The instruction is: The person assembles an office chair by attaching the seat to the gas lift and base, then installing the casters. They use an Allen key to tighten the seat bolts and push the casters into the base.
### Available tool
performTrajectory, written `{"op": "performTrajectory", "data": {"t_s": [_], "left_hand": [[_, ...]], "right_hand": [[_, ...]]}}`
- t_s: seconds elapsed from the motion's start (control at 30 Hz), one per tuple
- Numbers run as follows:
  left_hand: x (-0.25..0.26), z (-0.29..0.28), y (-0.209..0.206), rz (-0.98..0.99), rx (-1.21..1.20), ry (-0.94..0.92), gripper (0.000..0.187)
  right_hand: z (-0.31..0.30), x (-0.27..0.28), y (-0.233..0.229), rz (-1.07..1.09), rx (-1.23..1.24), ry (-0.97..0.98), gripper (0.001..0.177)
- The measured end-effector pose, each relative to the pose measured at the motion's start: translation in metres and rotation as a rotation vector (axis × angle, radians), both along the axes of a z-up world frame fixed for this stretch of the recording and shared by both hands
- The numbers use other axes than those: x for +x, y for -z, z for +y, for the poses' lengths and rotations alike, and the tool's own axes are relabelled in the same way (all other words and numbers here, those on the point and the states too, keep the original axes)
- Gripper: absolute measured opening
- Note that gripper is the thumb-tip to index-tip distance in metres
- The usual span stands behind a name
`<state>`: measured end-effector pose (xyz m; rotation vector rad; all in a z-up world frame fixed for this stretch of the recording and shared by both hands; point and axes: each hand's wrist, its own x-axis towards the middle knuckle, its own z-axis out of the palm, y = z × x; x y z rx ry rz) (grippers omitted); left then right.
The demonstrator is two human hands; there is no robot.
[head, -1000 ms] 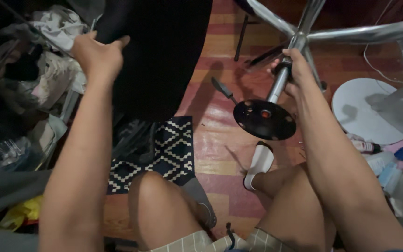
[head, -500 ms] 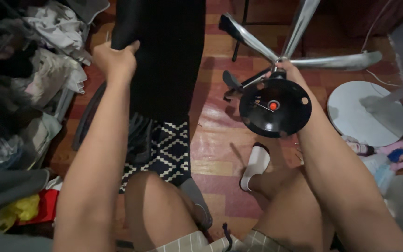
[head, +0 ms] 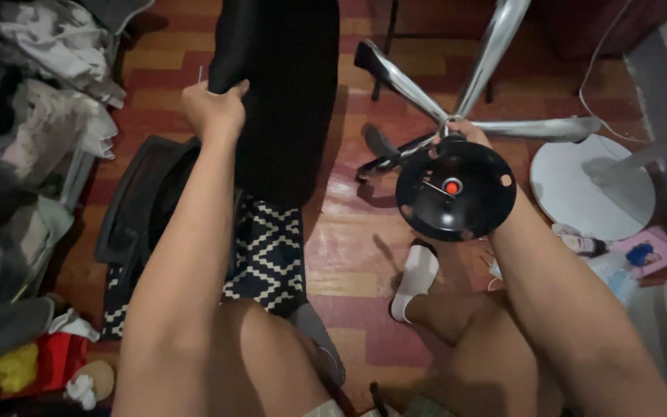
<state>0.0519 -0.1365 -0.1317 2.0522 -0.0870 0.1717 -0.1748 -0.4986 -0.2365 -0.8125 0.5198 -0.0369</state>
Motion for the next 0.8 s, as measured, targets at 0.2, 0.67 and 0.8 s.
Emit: {"op": "performTrajectory", "data": {"t_s": [0.2,0.67,0.8], "left_hand": [[0.032,-0.020,0.031,0.085,0.056,-0.038,0.023],[0.107,-0.044,0.111,0.067,-0.012,-0.120,0.031],[0.129,-0.053,0.129,0.040,0.004,-0.122,0.032]], "right_hand": [[-0.002,0.008,0.035,-0.151,-0.055,0.002,0.021],[0.032,-0.002,0.037,-0.275,0.322,-0.065,0.026],[0.026,0.006,0.048,-0.427,0.318,-0.126,0.026]]}}
